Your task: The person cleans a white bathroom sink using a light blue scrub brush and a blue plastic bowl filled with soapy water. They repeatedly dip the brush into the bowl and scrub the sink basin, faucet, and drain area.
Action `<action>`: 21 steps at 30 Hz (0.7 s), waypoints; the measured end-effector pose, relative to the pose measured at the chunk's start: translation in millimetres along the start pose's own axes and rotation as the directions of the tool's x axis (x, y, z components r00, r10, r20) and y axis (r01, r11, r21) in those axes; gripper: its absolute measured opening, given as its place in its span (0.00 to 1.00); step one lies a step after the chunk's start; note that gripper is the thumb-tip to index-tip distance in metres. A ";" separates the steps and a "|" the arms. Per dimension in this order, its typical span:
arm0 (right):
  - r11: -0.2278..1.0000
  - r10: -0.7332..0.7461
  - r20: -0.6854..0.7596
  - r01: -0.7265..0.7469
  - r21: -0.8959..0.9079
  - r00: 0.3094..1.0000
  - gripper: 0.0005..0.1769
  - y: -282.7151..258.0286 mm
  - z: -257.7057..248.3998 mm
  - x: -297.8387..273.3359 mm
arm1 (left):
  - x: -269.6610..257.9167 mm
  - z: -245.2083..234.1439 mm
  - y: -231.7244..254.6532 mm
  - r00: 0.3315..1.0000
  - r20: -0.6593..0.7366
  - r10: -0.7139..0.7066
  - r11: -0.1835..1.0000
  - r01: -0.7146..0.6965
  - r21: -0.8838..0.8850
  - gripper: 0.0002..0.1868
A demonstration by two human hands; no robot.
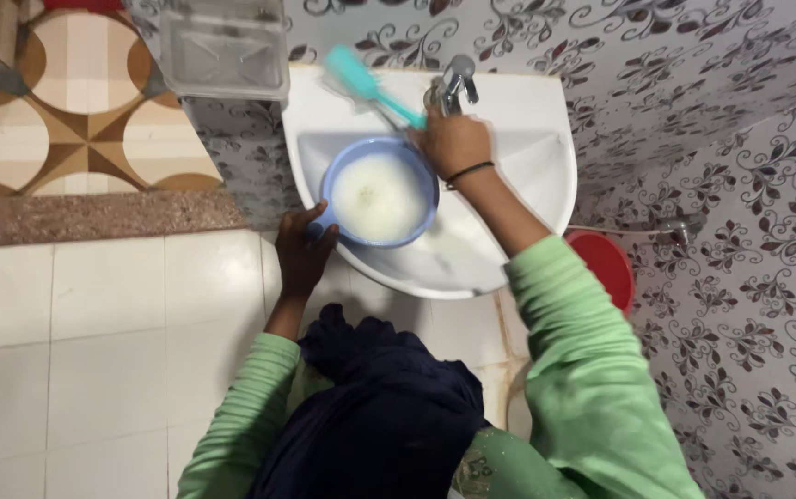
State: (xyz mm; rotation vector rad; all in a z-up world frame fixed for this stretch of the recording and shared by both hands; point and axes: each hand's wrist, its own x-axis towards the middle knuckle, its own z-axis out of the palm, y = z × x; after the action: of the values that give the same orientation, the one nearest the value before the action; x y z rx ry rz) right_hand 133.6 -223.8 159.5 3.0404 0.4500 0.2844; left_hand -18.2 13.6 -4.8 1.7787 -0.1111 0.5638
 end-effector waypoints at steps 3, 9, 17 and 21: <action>0.997 -0.082 -0.002 0.082 -0.015 0.997 0.19 -48.5 32.2 12.2 | 0.2 0.8 2.1 0.999 0.008 -0.037 0.998 0.038 -0.050 0.24; 0.993 -0.031 -0.138 0.015 -0.115 0.990 0.06 45.3 28.0 -15.0 | 0.1 1.1 -8.9 0.999 -0.018 0.051 0.997 -0.051 -0.051 0.23; 0.998 -0.056 -0.129 0.061 0.033 0.990 0.03 -63.9 73.6 -11.0 | 1.2 1.2 -6.7 0.996 0.033 -0.083 0.993 0.086 -0.084 0.23; 0.970 -0.079 -0.092 0.055 -0.238 0.993 0.02 -21.3 61.2 -16.0 | 4.5 -3.0 -7.3 0.997 0.021 0.071 0.997 -0.072 0.029 0.24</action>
State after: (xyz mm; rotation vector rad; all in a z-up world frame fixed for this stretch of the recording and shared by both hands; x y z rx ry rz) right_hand 124.1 -209.7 95.0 2.7828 0.4864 0.4540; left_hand -12.6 19.5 -8.8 1.8150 -0.1821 0.6016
